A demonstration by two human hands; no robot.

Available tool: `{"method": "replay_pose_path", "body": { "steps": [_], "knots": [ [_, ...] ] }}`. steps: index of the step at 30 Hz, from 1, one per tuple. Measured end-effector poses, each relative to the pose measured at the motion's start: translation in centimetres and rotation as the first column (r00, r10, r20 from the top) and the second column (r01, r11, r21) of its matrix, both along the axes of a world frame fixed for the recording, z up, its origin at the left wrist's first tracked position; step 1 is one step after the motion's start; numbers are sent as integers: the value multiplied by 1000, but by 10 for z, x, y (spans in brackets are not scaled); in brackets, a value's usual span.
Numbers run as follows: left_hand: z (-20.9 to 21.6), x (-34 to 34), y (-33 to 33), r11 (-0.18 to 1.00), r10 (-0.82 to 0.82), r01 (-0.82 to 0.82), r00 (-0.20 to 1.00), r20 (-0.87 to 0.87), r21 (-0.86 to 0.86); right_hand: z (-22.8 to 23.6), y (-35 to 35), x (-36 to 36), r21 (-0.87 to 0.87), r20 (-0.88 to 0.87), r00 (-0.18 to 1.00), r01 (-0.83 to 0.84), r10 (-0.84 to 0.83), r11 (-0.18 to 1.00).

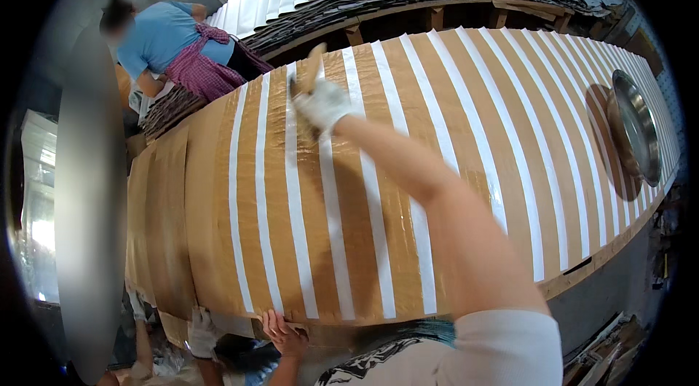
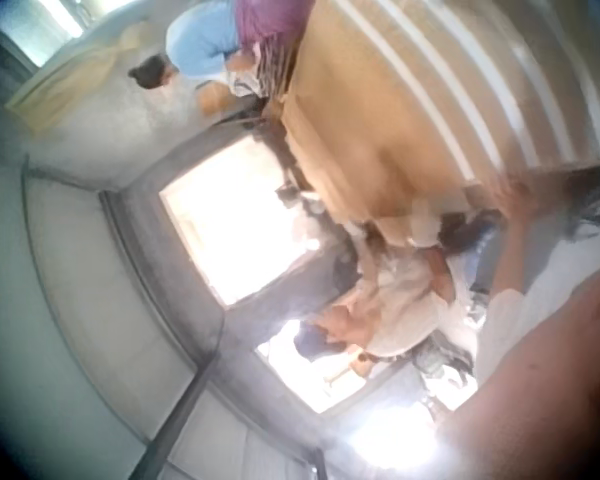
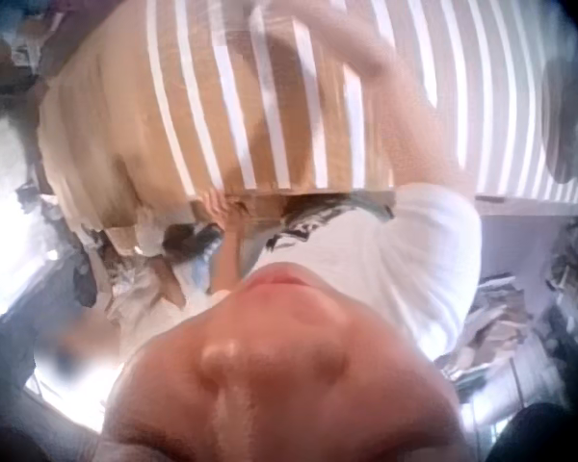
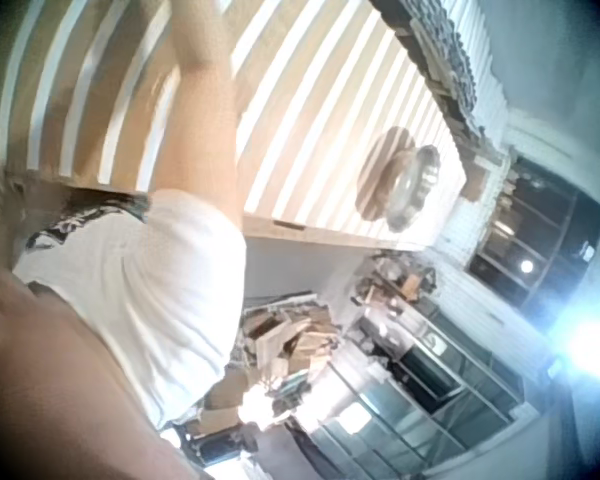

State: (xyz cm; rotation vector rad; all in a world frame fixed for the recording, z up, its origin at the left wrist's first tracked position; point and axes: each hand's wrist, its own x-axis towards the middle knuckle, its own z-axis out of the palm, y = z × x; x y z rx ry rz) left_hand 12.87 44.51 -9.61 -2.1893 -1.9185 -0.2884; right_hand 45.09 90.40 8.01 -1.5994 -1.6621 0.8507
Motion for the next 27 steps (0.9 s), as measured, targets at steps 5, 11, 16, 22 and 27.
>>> {"method": "replay_pose_path", "body": {
  "steps": [5, 11, 16, 22, 27],
  "knots": [
    [15, 5, 4, 999, -15, 17, 999, 43, -32, -50, -17, -23, -142, 95, 994, 62, -49, 988],
    [-4, 13, 3, 999, 4, -10, 986, 169, 36, -65, -60, 155, 30, 331, 793, 533, -512, 845],
    [-14, 12, 5, 999, 23, -32, 980, 195, 42, -28, -80, 143, 163, 369, 803, 439, -468, 883],
    [4, 2, 3, 999, -8, -4, 971, 238, 51, -1, -129, -46, -110, 147, 980, 153, -136, 982],
    [8, -6, -3, 998, 3, 13, 961, 278, -54, -61, -154, -9, 69, 133, 941, 306, -312, 950]
  ]
}}
